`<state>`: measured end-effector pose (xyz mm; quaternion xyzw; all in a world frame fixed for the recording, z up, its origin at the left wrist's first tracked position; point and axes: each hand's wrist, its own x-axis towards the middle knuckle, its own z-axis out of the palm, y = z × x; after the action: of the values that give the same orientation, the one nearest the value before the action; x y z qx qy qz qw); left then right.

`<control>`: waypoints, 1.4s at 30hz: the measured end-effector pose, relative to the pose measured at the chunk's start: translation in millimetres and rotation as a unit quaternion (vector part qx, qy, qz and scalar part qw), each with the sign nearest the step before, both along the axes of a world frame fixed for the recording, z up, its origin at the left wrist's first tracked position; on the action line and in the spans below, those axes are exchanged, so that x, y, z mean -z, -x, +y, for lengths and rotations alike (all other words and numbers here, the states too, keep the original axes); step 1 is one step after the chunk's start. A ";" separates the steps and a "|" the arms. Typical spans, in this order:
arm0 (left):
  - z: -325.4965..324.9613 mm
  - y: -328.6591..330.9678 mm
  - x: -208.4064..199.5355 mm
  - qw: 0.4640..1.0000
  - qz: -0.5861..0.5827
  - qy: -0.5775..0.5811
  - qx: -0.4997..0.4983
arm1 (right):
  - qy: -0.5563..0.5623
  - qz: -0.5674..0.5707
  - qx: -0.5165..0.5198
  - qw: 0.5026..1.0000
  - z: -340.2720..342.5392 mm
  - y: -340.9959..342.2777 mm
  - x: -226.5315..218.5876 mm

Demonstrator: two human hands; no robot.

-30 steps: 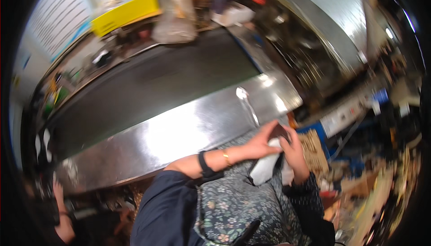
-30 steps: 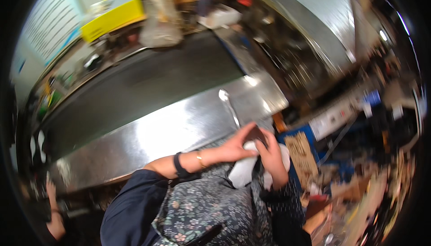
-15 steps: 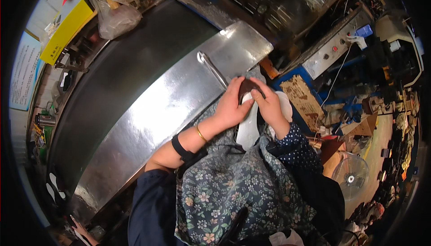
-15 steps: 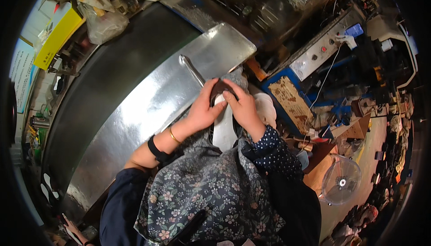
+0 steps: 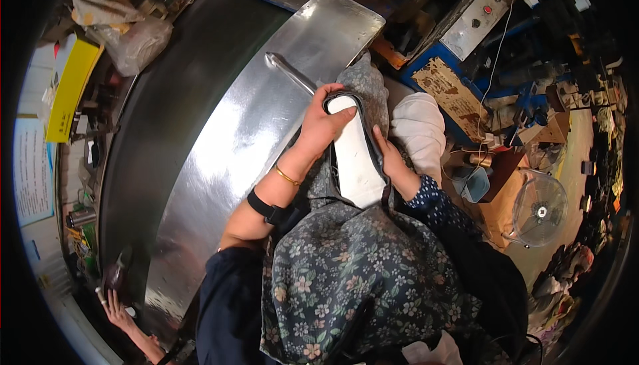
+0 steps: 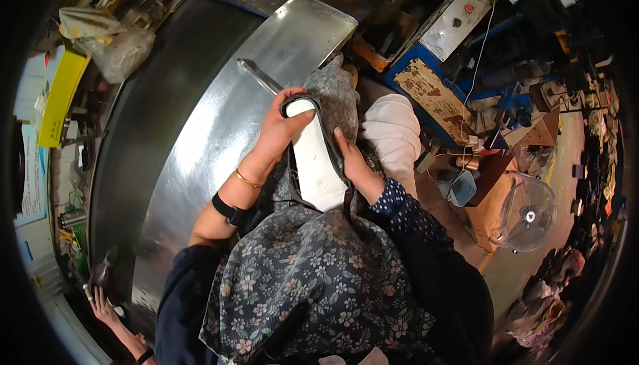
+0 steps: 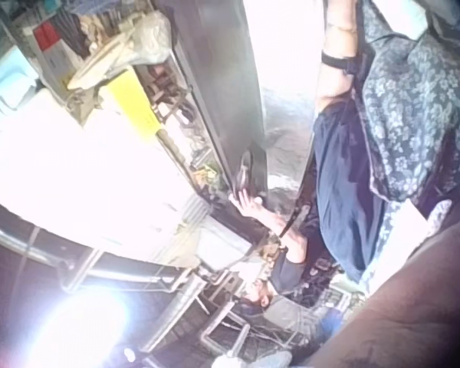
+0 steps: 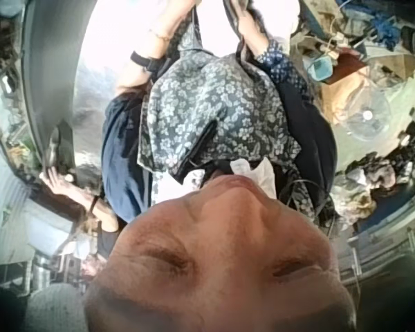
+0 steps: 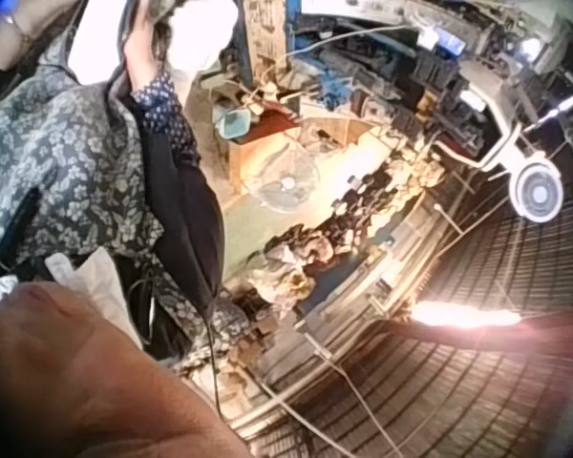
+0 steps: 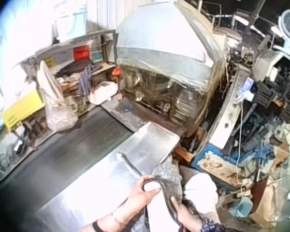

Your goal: Manual assembly of shoe uppers to soles using pressure and mechanical assistance in a factory setting.

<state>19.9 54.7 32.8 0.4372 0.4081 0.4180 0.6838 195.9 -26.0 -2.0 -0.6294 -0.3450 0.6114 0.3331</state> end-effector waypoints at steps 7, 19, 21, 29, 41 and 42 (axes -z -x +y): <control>8.6 -12.0 2.7 1.000 0.029 0.004 -0.001 | -0.299 -0.545 -0.253 0.742 15.0 14.5 -46.1; -1.8 -18.1 -0.4 0.999 0.049 -0.009 -0.013 | -0.114 -0.134 -0.186 0.967 -46.0 -11.8 -35.6; 6.8 -10.2 -12.2 1.000 0.003 0.023 0.021 | -0.189 -0.046 -0.168 0.966 -25.2 -11.4 -28.5; -19.2 12.1 18.4 0.871 0.471 -0.106 -0.084 | -0.132 -0.111 -0.169 0.971 3.9 19.2 -34.7; -54.1 50.0 11.5 0.930 0.341 -0.140 0.016 | -0.207 0.007 -0.048 0.977 -0.8 28.3 -13.6; -68.2 41.8 8.5 0.926 0.363 -0.108 -0.015 | -0.218 -0.007 -0.049 0.975 -6.4 30.9 -6.3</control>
<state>-21.9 -13.4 24.2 0.6237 0.5873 0.2830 0.4312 165.1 -32.3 4.3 -0.5285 -0.5024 0.5327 0.4294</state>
